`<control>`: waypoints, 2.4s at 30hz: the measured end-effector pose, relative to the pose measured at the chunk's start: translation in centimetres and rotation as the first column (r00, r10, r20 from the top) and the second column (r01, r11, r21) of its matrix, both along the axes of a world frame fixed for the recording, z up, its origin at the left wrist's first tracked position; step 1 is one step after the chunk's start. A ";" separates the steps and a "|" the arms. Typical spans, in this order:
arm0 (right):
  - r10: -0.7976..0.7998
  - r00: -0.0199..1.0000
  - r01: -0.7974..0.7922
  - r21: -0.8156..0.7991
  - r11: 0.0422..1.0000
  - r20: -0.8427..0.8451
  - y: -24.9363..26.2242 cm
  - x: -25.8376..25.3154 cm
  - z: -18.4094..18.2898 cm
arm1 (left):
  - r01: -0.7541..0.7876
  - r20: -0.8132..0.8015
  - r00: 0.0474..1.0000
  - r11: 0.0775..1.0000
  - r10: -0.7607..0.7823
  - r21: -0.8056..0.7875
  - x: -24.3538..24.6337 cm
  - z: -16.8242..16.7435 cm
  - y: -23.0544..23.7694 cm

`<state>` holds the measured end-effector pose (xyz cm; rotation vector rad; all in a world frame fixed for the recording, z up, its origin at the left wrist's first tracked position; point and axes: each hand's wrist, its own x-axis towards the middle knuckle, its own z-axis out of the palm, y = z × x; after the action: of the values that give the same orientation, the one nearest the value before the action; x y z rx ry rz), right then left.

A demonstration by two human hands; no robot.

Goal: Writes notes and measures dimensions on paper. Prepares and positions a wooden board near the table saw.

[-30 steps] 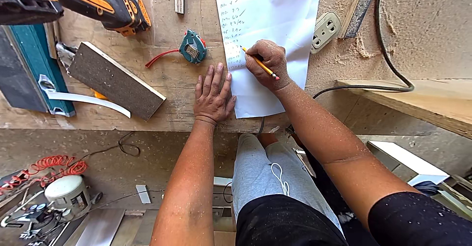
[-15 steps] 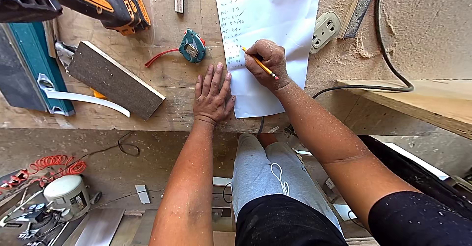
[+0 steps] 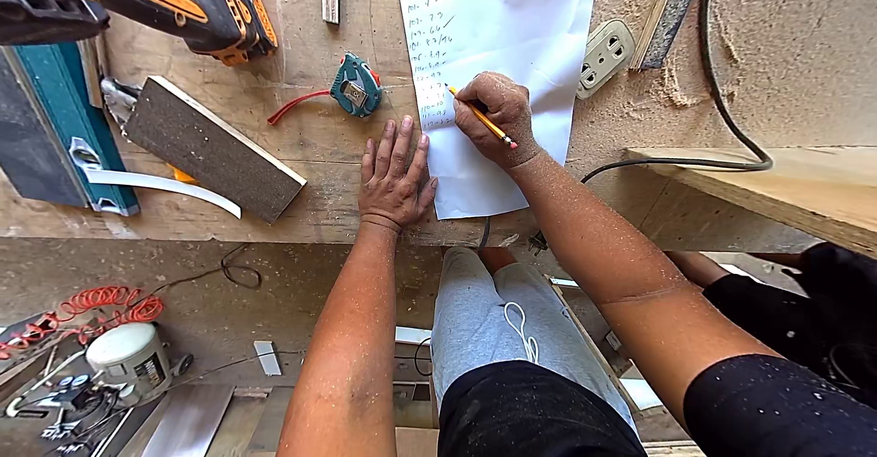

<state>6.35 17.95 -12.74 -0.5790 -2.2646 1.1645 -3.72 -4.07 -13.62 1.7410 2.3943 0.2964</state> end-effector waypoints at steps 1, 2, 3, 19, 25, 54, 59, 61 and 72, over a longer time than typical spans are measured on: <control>0.000 1.000 0.000 0.001 1.000 0.002 0.0 0.0 0.0 | 0.000 -0.001 1.000 1.000 0.000 0.001 0.0 0.0 0.0; 0.000 1.000 0.000 0.002 1.000 0.004 0.0 0.0 0.0 | -0.001 -0.003 1.000 1.000 0.001 0.007 0.0 0.0 0.0; 0.003 1.000 -0.003 0.002 1.000 0.002 0.0 0.0 0.0 | 0.000 -0.004 1.000 1.000 0.000 0.010 0.0 0.0 0.0; -0.002 1.000 0.002 -0.016 1.000 0.003 0.0 0.0 0.1 | -0.001 0.006 1.000 1.000 0.001 0.006 0.0 0.0 0.0; 0.002 1.000 -0.002 -0.016 1.000 -0.007 0.0 -0.1 0.1 | 0.005 0.001 1.000 1.000 -0.005 0.002 0.0 0.0 -0.1; -0.001 1.000 0.001 -0.028 1.000 -0.021 0.1 -0.1 0.0 | 0.000 -0.014 1.000 1.000 0.000 0.011 0.0 -0.1 0.0; -0.042 0.987 -0.005 -0.298 0.955 -0.153 0.6 0.2 0.4 | -0.002 -0.005 1.000 1.000 0.002 0.009 0.1 -0.1 0.0; -0.053 0.983 -0.011 -0.342 0.940 -0.176 0.7 0.2 0.5 | -0.002 -0.010 1.000 1.000 0.002 0.016 0.1 -0.2 0.0; -0.043 0.985 -0.015 -0.328 0.944 -0.167 0.8 0.1 0.3 | 0.004 -0.005 1.000 1.000 -0.003 0.008 0.0 -0.1 0.0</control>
<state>6.43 18.71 -12.46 -0.5921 -1.9308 1.5382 -3.68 -4.04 -13.70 1.7514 2.3967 0.3022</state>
